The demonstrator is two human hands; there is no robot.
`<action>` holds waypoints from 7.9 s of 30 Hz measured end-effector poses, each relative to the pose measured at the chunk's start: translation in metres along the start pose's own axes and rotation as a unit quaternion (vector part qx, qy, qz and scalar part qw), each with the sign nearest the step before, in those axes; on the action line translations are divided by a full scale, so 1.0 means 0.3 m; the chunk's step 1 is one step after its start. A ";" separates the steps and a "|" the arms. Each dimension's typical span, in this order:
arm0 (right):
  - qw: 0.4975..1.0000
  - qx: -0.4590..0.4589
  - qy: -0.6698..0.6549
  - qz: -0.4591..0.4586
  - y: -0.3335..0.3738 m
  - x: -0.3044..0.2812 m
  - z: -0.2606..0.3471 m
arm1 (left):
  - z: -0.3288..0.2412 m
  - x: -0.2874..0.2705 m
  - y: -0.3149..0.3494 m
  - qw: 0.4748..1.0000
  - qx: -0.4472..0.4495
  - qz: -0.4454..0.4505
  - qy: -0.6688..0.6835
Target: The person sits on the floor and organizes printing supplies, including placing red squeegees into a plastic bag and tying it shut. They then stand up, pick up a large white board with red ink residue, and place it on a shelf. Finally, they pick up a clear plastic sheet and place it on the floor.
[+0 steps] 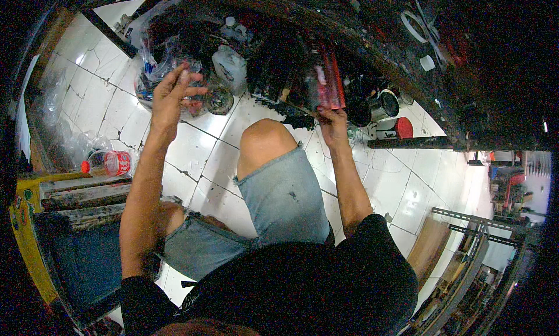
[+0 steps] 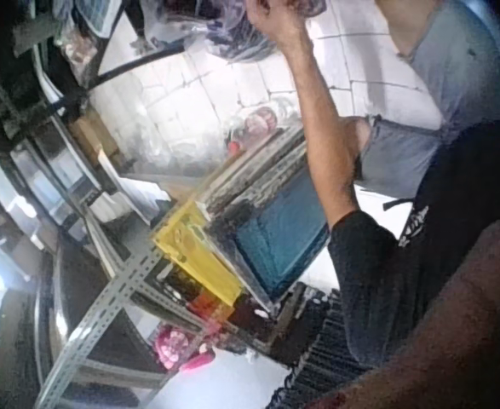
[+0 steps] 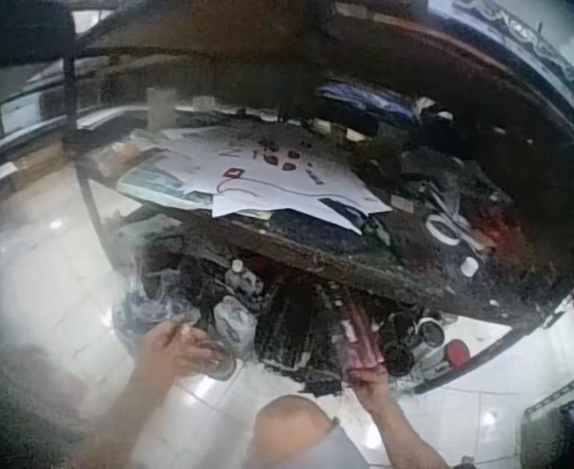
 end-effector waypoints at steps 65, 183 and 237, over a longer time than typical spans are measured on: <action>0.997 0.004 -0.069 -0.037 -0.186 0.026 0.050 | -0.062 -0.251 0.022 0.989 0.009 -0.118 -0.085; 0.444 -0.119 0.619 0.636 -0.291 1.593 -0.403 | 0.034 -0.576 0.000 0.871 0.121 -0.467 -0.093; 0.643 -0.511 0.528 0.216 -0.548 1.497 -0.135 | -0.045 -0.605 0.049 0.843 0.146 -0.475 -0.205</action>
Point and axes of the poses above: each hand's wrist, its own y-axis away from the middle knuckle, its own x-axis out of the palm, z = x × y, the point moved 6 cm from there along -y, towards the middle knuckle, and after that the axes turned 6 degrees about -x, right-handed, at the moved point
